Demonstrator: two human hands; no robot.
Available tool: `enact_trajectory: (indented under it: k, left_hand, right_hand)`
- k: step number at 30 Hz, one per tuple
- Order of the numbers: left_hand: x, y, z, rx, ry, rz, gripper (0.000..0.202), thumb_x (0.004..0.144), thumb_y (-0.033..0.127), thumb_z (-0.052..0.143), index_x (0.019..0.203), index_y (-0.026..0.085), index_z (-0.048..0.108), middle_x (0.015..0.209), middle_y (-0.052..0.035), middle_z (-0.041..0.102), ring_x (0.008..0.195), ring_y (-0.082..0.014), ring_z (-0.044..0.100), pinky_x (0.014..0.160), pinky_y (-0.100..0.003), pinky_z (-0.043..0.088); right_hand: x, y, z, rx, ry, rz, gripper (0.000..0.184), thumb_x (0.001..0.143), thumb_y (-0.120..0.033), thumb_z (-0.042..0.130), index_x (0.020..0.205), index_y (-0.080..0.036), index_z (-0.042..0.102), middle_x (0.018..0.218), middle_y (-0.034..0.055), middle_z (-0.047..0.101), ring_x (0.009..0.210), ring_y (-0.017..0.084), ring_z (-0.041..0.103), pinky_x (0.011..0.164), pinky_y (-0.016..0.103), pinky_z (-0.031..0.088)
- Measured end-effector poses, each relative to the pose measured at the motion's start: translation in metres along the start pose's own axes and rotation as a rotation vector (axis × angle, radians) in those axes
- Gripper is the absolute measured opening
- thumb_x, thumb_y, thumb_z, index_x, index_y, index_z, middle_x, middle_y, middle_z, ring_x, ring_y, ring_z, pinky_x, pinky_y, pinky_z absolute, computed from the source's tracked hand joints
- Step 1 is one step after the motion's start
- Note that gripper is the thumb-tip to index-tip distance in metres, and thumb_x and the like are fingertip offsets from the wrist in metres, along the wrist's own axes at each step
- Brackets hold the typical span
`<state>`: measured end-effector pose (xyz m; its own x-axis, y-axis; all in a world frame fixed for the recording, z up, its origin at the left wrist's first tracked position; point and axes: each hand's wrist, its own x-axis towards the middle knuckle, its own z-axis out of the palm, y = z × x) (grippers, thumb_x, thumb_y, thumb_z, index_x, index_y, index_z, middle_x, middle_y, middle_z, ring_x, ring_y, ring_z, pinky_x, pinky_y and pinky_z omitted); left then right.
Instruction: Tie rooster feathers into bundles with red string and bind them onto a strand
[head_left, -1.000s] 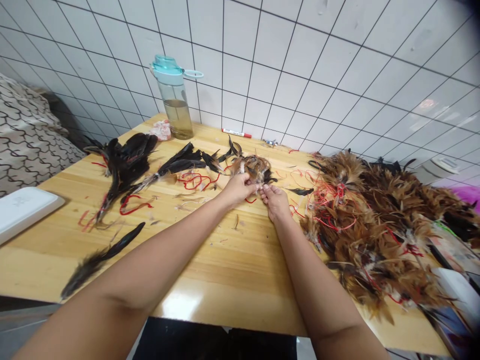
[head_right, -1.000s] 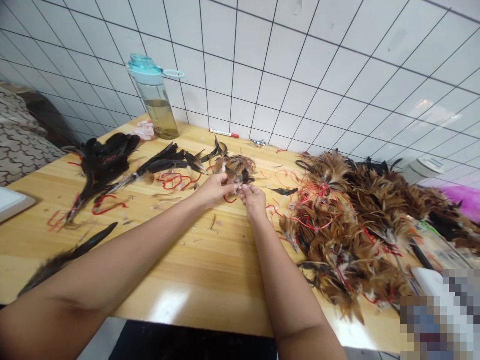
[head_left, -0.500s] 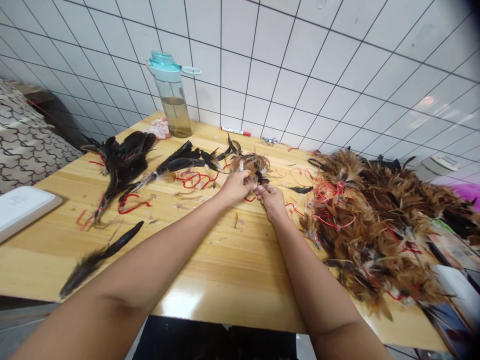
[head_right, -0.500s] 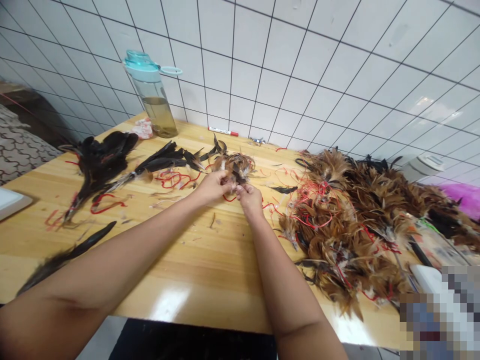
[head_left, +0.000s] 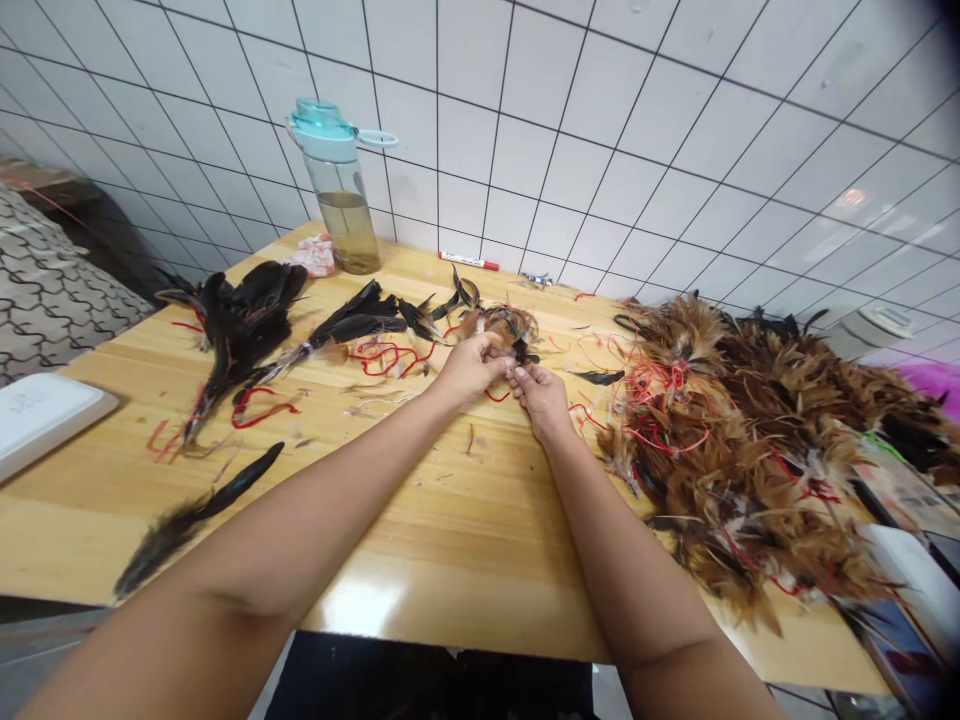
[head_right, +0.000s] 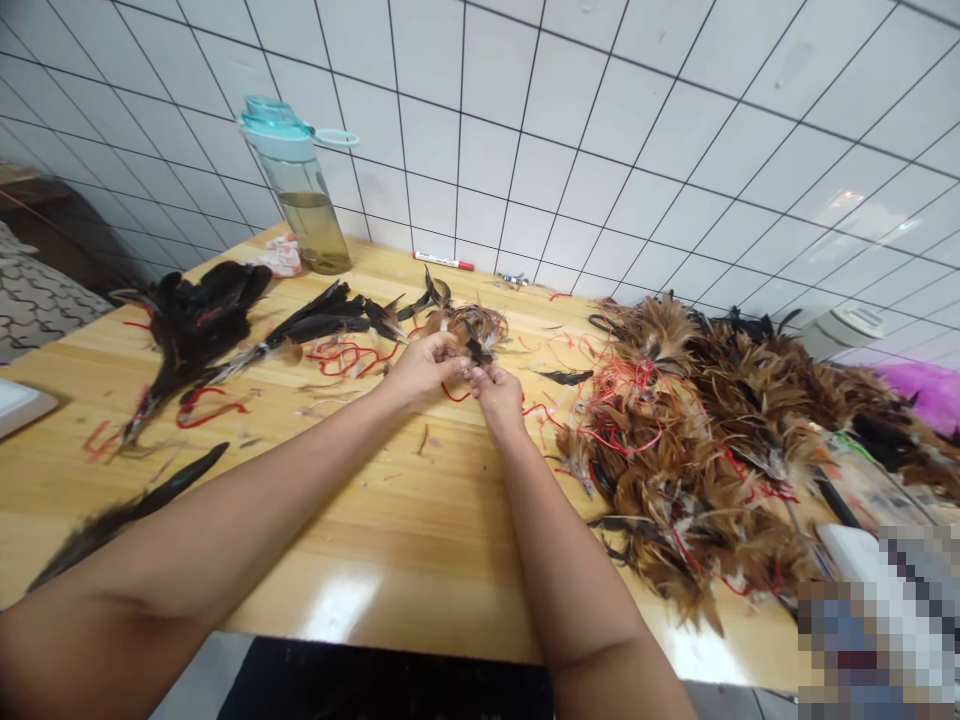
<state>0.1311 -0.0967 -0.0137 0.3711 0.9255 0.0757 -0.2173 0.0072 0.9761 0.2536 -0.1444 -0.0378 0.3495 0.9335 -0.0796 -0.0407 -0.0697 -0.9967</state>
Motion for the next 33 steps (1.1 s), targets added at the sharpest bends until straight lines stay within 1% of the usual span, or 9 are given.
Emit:
enact_trajectory:
  k: [4, 8, 13, 20, 22, 24, 27, 29, 33]
  left_hand:
    - [-0.002, -0.001, 0.003, -0.018, 0.035, -0.001, 0.02, 0.062, 0.009, 0.069, 0.078, 0.015, 0.058, 0.058, 0.0068, 0.056, 0.055, -0.0084, 0.053, 0.06, -0.022, 0.041]
    - [-0.002, -0.003, 0.004, -0.055, 0.045, 0.026, 0.021, 0.06, 0.01, 0.07, 0.077, 0.014, 0.059, 0.063, 0.0057, 0.057, 0.059, -0.0074, 0.053, 0.061, -0.021, 0.041]
    - [-0.003, -0.002, 0.004, -0.09, 0.018, 0.022, 0.022, 0.061, 0.012, 0.071, 0.079, 0.015, 0.059, 0.063, 0.0052, 0.059, 0.056, -0.0085, 0.055, 0.059, -0.022, 0.042]
    - [-0.002, -0.006, 0.001, -0.169, -0.055, -0.052, 0.035, 0.06, 0.014, 0.076, 0.089, 0.015, 0.056, 0.061, 0.0062, 0.06, 0.055, -0.0089, 0.057, 0.061, -0.023, 0.044]
    - [-0.001, -0.008, -0.002, -0.143, -0.096, -0.068, 0.034, 0.059, 0.019, 0.08, 0.085, 0.014, 0.057, 0.06, 0.0045, 0.06, 0.055, -0.0086, 0.055, 0.059, -0.022, 0.04]
    - [0.0, -0.009, -0.005, -0.095, -0.145, -0.067, 0.034, 0.058, 0.026, 0.083, 0.077, 0.013, 0.058, 0.059, 0.0026, 0.06, 0.056, -0.0085, 0.054, 0.057, -0.021, 0.037]
    - [0.0, -0.008, -0.006, -0.066, -0.19, -0.051, 0.036, 0.056, 0.032, 0.085, 0.072, 0.013, 0.059, 0.061, 0.0018, 0.061, 0.058, -0.0092, 0.055, 0.061, -0.023, 0.041]
    - [0.0, -0.006, -0.006, -0.058, -0.186, -0.038, 0.037, 0.055, 0.034, 0.085, 0.072, 0.013, 0.06, 0.061, 0.0024, 0.06, 0.058, -0.009, 0.055, 0.063, -0.024, 0.043]
    - [-0.001, -0.003, -0.005, -0.08, -0.136, -0.031, 0.036, 0.054, 0.035, 0.085, 0.067, 0.014, 0.058, 0.059, 0.0042, 0.057, 0.057, -0.0074, 0.05, 0.06, -0.023, 0.04]
  right_hand:
    - [0.001, 0.001, -0.001, 0.0, -0.012, -0.01, 0.028, 0.064, -0.044, 0.072, 0.067, -0.018, 0.063, 0.058, -0.0025, 0.055, 0.051, 0.008, 0.041, 0.049, 0.024, 0.03]
    - [0.0, 0.002, -0.002, 0.012, -0.032, -0.028, 0.031, 0.062, -0.047, 0.073, 0.066, -0.019, 0.062, 0.06, -0.0017, 0.057, 0.051, 0.008, 0.041, 0.049, 0.024, 0.03]
    - [0.0, 0.003, -0.003, 0.012, -0.048, -0.035, 0.033, 0.063, -0.049, 0.073, 0.066, -0.019, 0.058, 0.063, -0.0012, 0.058, 0.052, 0.009, 0.042, 0.05, 0.025, 0.031]
    - [0.007, 0.013, 0.0, 0.015, -0.07, -0.048, 0.031, 0.066, -0.049, 0.069, 0.069, -0.021, 0.056, 0.07, -0.0002, 0.059, 0.058, 0.01, 0.044, 0.053, 0.024, 0.036]
    - [0.008, 0.015, 0.0, 0.009, -0.081, -0.05, 0.032, 0.066, -0.05, 0.068, 0.068, -0.021, 0.055, 0.069, -0.0007, 0.058, 0.058, 0.01, 0.044, 0.054, 0.024, 0.037]
    - [0.008, 0.015, 0.0, -0.002, -0.112, -0.052, 0.034, 0.065, -0.052, 0.068, 0.068, -0.021, 0.054, 0.069, -0.0012, 0.057, 0.059, 0.01, 0.044, 0.056, 0.025, 0.038]
    - [0.006, 0.011, -0.001, -0.016, -0.149, -0.057, 0.035, 0.064, -0.053, 0.07, 0.07, -0.021, 0.055, 0.069, -0.0013, 0.058, 0.06, 0.01, 0.045, 0.058, 0.026, 0.04]
    - [0.003, 0.006, -0.002, -0.039, -0.156, -0.07, 0.036, 0.064, -0.054, 0.071, 0.07, -0.021, 0.057, 0.069, -0.0007, 0.06, 0.061, 0.011, 0.046, 0.059, 0.026, 0.041]
    - [-0.004, -0.003, -0.004, -0.061, -0.194, -0.131, 0.037, 0.068, -0.055, 0.07, 0.072, -0.02, 0.062, 0.068, -0.0008, 0.06, 0.061, 0.011, 0.046, 0.06, 0.025, 0.04]
